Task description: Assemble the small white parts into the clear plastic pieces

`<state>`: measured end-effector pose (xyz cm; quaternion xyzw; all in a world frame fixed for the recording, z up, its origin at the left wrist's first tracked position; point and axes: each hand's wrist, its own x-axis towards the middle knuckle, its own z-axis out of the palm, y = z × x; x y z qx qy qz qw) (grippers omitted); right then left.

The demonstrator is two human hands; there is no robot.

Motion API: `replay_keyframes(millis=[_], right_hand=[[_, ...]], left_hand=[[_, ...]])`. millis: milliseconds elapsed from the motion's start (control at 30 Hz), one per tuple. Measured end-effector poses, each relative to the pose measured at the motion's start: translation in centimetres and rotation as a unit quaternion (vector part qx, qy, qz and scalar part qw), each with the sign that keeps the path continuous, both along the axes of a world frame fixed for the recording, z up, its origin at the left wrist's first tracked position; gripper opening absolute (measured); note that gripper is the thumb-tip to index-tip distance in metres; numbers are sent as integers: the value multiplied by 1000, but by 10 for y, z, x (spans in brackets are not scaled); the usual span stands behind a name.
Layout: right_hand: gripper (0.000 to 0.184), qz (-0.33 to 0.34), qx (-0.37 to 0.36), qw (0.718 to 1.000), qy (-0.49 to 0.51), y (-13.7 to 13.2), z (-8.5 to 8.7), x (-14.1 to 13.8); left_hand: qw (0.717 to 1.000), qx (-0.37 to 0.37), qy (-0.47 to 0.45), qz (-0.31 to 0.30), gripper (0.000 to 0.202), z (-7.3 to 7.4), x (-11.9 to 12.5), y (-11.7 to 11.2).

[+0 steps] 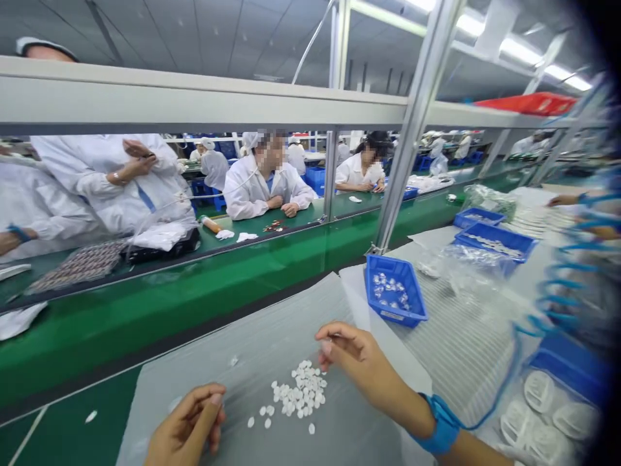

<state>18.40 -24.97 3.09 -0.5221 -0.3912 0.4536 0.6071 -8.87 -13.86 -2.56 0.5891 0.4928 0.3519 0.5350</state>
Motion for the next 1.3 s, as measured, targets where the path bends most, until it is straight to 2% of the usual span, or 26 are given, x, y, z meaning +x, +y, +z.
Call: replay_keyframes(millis=[67, 133, 267, 367, 433, 533, 633, 700, 833, 1033, 1200, 1300], right_hand=[[38, 6, -27, 999, -31, 0, -7, 5], [37, 33, -56, 997, -53, 1, -13, 10], [33, 132, -116, 976, -130, 11, -17, 14], [25, 201, -141, 950, -191, 28, -15, 7], [21, 222, -149, 940, -212, 41, -18, -1], [20, 231, -129, 943, -202, 58, -26, -16], [23, 245, -96, 953, -150, 66, -33, -27], [28, 251, -92, 958, -107, 69, -37, -30], [35, 221, -89, 971, -35, 76, -48, -26], [35, 213, -76, 974, 16, 77, -56, -23], [27, 213, -44, 976, -7, 72, -49, -25], [19, 203, -32, 979, 13, 72, -48, -23]], left_hand=[[998, 34, 36, -29, 46, 9, -4, 1], [990, 98, 96, -36, 42, 17, -10, 5], [944, 222, 238, -48, 29, 26, -24, 14], [919, 258, 273, -120, 21, 28, -27, 14], [900, 281, 284, -174, 18, 27, -25, 10], [875, 296, 315, -217, 21, 24, -19, 5], [865, 298, 337, -225, 24, 23, -17, 3], [863, 299, 342, -220, 25, 22, -18, 4], [864, 297, 346, -211, 25, 20, -20, 5], [875, 299, 331, -189, 24, 14, -20, 7], [918, 272, 253, -142, 24, 14, -18, 6], [940, 243, 210, -117, 22, 15, -16, 5]])
